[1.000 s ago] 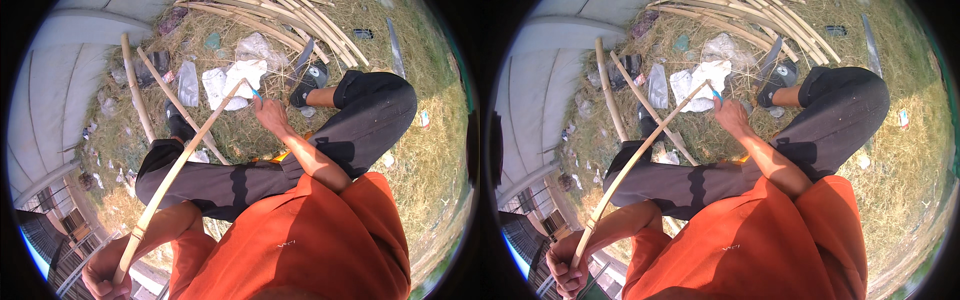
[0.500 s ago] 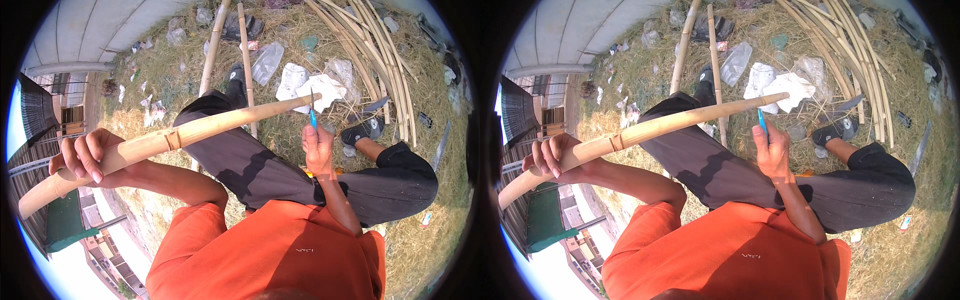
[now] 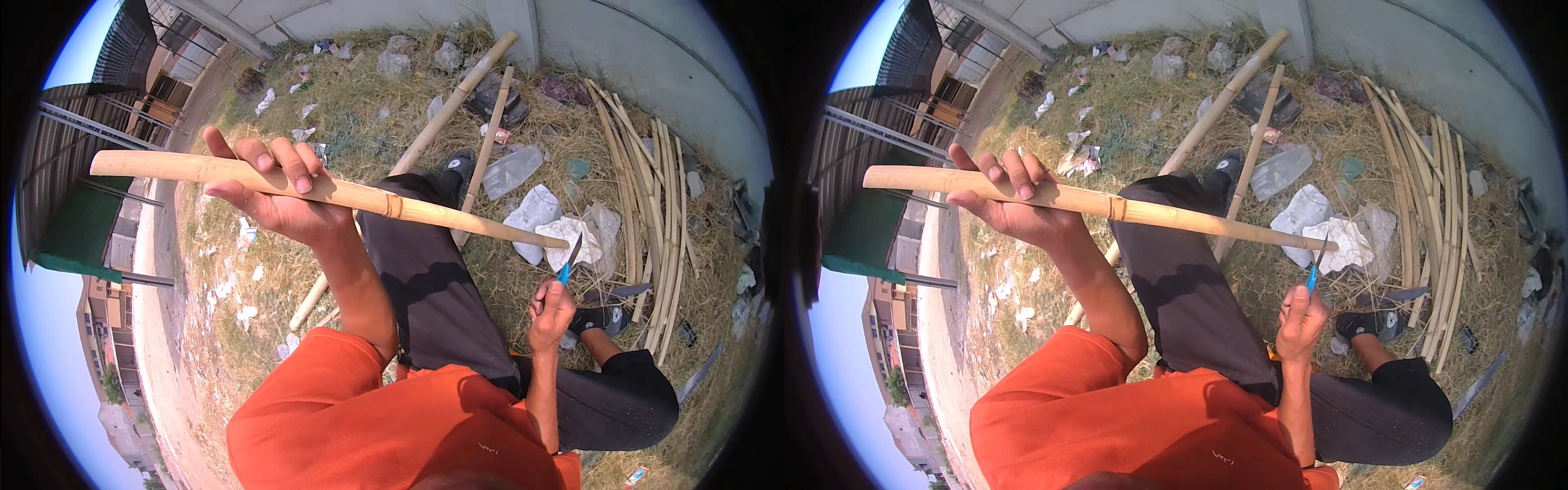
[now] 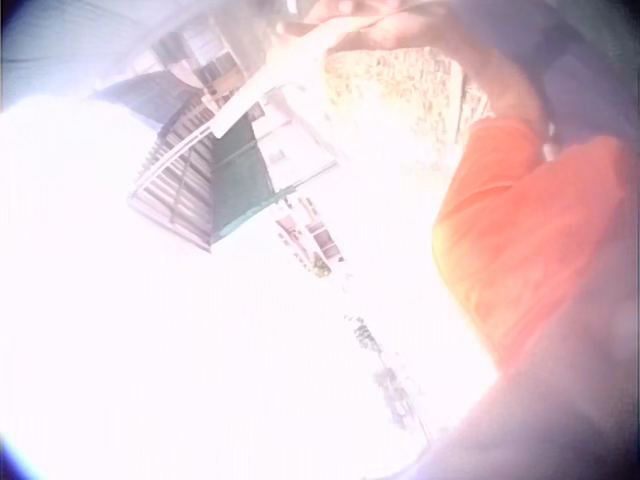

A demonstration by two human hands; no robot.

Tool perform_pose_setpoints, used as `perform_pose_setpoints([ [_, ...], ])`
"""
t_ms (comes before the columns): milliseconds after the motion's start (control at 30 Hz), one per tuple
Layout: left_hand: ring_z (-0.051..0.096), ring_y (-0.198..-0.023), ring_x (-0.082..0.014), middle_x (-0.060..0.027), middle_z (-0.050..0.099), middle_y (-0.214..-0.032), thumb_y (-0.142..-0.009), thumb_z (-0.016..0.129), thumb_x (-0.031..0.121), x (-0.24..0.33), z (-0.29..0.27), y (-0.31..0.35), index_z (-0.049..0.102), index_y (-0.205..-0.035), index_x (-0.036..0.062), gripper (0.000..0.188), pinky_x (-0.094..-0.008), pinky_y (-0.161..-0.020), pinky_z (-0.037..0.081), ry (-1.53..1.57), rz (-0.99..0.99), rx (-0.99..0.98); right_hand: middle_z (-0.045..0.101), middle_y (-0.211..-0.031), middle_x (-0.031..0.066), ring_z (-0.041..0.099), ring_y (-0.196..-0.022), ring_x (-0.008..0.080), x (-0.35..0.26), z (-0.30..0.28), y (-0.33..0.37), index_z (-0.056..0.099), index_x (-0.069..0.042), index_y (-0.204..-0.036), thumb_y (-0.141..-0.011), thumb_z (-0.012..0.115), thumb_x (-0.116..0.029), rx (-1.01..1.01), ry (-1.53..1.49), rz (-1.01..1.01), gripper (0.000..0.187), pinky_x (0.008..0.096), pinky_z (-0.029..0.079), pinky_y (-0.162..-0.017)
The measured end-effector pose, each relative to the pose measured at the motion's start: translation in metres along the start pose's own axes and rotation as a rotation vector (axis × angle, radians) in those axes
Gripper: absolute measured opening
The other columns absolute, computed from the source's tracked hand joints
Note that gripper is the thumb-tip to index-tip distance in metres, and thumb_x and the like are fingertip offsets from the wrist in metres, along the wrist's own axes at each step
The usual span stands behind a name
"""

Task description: The person sits on the ground and uses a knife to sharpen the ends of bamboo sticks. They hold each stick with one hand and carefully shave the wood with the other, rotating the stick to shape the tip. Finished sticks are placed aside.

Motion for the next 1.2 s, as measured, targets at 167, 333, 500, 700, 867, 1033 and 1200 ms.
perform_pose_setpoints([
  [167, 0.039, -0.047, -0.0113, -0.0045, 0.044, -0.079, -0.098, 0.034, 0.052, -0.005, -0.003, 0.001, 0.027, -0.143, 0.0086, 0.062, -0.0247, -0.038, 0.034, 0.171, -0.052, -0.066, 0.038, -0.06, -0.002, 0.033, -0.049, 0.0039, 0.002, -0.002, 0.001, 0.046, -0.004, -0.076, -0.101, 0.039, -0.041, 0.008, -0.003, 0.031, 0.045, 0.0185, 0.026, -0.042],
  [333, 0.035, -0.044, -0.0118, -0.0037, 0.038, -0.075, -0.099, 0.03, 0.052, -0.001, 0.0, 0.004, 0.018, -0.148, 0.0124, 0.064, -0.0258, -0.035, 0.033, 0.233, -0.072, -0.05, 0.038, -0.06, -0.0014, 0.034, -0.048, 0.0048, 0.007, 0.0, -0.001, 0.046, -0.004, -0.076, -0.101, 0.038, -0.041, 0.022, 0.012, 0.036, 0.045, 0.0189, 0.028, -0.041],
  [500, 0.037, -0.042, -0.0123, -0.0036, 0.037, -0.071, -0.098, 0.027, 0.057, -0.005, 0.017, 0.0, 0.015, -0.149, 0.0131, 0.068, -0.0285, -0.036, 0.043, 0.362, -0.088, -0.111, 0.038, -0.056, -0.002, 0.036, -0.047, 0.0055, 0.005, 0.006, -0.003, 0.047, -0.004, -0.074, -0.099, 0.045, -0.036, 0.0, 0.069, -0.004, 0.04, 0.0217, 0.028, -0.041],
  [700, 0.044, -0.045, -0.014, -0.0051, 0.043, -0.073, -0.1, 0.024, 0.049, -0.038, 0.067, -0.018, 0.025, -0.142, 0.0033, 0.062, -0.0324, -0.042, 0.053, 0.171, -0.027, -0.258, 0.04, -0.052, -0.0023, 0.036, -0.047, 0.0065, -0.059, 0.026, -0.026, 0.062, 0.0, -0.103, -0.08, 0.076, -0.033, 0.063, 0.313, -0.13, 0.042, 0.024, 0.032, -0.047],
  [867, 0.05, -0.056, -0.0159, -0.0059, 0.049, -0.08, -0.098, 0.034, 0.052, -0.058, 0.122, -0.025, 0.037, -0.133, 0.008, 0.057, -0.0389, -0.066, 0.053, 0.501, -0.148, -0.468, 0.044, -0.054, 0.0038, 0.044, -0.045, 0.0133, -0.094, 0.024, -0.044, 0.043, -0.005, -0.134, -0.075, 0.08, -0.027, 0.176, 0.368, -0.207, 0.072, 0.0278, 0.039, -0.047],
  [1033, 0.053, -0.06, -0.0217, -0.0083, 0.053, -0.084, -0.093, 0.04, 0.056, -0.048, 0.128, -0.028, 0.046, -0.128, 0.004, 0.063, -0.0451, -0.071, 0.05, 0.021, -0.112, -0.271, 0.053, -0.059, 0.0147, 0.057, -0.05, 0.0299, -0.074, 0.018, -0.063, 0.051, -0.007, -0.113, -0.086, 0.068, -0.019, 0.23, 0.384, -0.23, 0.034, 0.0348, 0.043, -0.05],
  [1200, 0.054, -0.074, -0.0204, -0.0048, 0.049, -0.085, -0.089, 0.048, 0.058, -0.04, 0.107, -0.049, 0.052, -0.123, 0.0033, 0.065, -0.0414, -0.078, 0.043, 0.244, -0.389, -0.527, 0.058, -0.067, 0.0205, 0.059, -0.064, 0.0413, -0.053, 0.029, -0.083, 0.051, -0.005, -0.106, -0.089, 0.064, -0.015, 0.16, 0.354, -0.335, 0.024, 0.0415, 0.043, -0.052],
])
Point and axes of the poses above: each hand's wrist, its own y-axis away from the middle knuckle, its own z-axis out of the palm, x = y × z, the point moved 9 cm from there along -y, towards the middle knuckle
